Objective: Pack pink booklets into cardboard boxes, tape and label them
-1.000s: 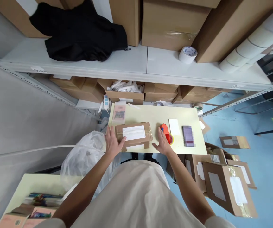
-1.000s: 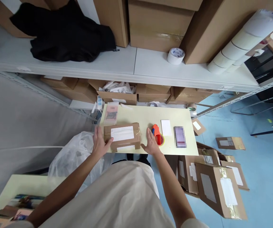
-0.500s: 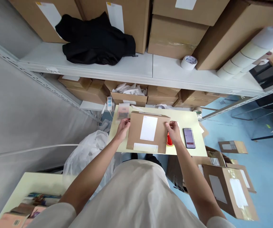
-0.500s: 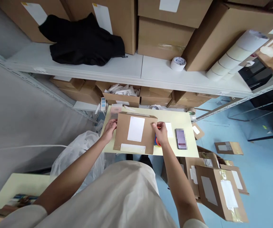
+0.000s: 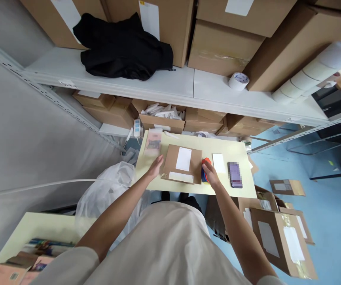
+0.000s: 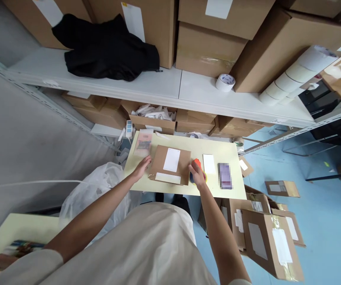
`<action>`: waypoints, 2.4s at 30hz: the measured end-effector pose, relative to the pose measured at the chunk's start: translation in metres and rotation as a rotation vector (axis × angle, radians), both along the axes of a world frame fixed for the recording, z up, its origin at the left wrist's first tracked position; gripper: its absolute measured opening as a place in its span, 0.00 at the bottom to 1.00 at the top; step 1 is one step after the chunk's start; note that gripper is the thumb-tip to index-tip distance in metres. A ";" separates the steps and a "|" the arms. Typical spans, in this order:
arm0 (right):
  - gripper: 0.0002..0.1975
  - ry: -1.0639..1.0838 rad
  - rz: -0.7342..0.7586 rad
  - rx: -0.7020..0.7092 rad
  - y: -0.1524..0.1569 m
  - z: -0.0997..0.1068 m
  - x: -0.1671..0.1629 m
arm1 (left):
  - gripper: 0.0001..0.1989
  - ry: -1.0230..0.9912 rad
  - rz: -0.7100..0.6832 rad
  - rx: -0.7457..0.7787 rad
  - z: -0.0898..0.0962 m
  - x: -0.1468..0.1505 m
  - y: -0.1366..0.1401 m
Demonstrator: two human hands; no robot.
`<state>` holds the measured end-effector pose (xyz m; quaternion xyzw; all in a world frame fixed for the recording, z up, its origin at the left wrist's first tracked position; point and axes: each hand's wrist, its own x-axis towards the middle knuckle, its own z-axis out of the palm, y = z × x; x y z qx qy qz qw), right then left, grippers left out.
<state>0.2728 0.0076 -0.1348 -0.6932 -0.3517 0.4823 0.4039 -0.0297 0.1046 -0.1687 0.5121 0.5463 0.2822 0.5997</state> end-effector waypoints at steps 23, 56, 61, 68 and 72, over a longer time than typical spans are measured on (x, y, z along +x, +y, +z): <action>0.36 -0.486 0.060 0.117 0.013 0.068 -0.029 | 0.19 0.645 -0.090 0.386 0.079 0.028 -0.007; 0.61 -0.663 0.223 0.156 0.007 -0.008 -0.002 | 0.64 0.388 -0.184 0.376 0.024 0.042 -0.016; 0.57 -0.593 0.224 0.177 0.023 -0.008 0.007 | 0.62 0.369 -0.111 0.374 0.022 0.044 -0.006; 0.59 -0.652 0.312 0.126 0.002 -0.010 0.008 | 0.32 0.314 0.090 0.358 0.013 0.031 -0.025; 0.59 -0.761 0.345 0.170 0.001 -0.006 0.006 | 0.20 0.438 0.337 0.267 0.015 0.010 0.004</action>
